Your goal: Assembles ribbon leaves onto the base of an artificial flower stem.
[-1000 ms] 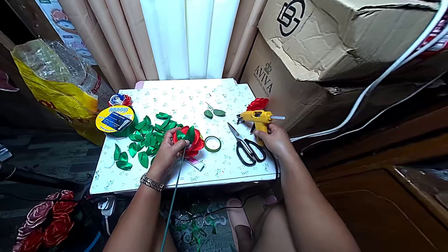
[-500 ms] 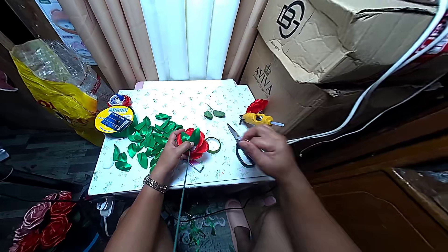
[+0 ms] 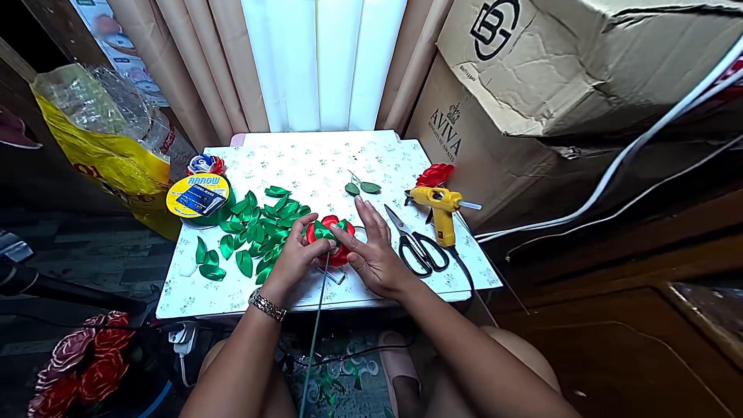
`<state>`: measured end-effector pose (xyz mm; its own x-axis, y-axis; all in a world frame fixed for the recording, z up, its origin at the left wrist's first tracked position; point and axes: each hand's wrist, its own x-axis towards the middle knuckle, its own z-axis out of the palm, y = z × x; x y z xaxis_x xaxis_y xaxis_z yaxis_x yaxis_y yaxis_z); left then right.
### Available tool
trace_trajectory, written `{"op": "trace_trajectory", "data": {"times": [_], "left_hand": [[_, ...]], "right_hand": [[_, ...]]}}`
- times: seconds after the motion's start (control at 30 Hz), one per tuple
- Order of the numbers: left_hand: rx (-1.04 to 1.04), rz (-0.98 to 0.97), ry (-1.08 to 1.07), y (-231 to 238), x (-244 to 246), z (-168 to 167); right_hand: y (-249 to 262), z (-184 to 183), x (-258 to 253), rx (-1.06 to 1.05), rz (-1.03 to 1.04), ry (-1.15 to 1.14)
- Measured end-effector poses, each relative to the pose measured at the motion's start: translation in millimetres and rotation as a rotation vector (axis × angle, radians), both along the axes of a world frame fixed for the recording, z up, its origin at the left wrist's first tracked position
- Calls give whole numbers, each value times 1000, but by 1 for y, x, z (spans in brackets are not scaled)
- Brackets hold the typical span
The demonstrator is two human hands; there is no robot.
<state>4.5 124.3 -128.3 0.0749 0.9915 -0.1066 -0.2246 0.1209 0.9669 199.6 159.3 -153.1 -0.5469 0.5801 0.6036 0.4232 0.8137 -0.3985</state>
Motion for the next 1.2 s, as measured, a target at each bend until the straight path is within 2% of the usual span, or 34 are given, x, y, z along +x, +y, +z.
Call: {"op": "trace_trajectory", "data": {"times": [0.23, 0.63, 0.87, 1.03, 1.2], "left_hand": [[8, 4, 13, 1, 2, 2], [19, 37, -5, 1, 2, 0], [22, 38, -22, 0, 2, 1], [42, 26, -19, -1, 2, 1], [57, 38, -32, -1, 1, 1]], "right_hand": [[-1, 7, 1, 0, 15, 57], [-4, -6, -6, -101, 15, 87], [-3, -5, -4, -30, -23, 95], [-4, -1, -4, 8, 23, 125], [-5, -7, -7, -50, 36, 145]]}}
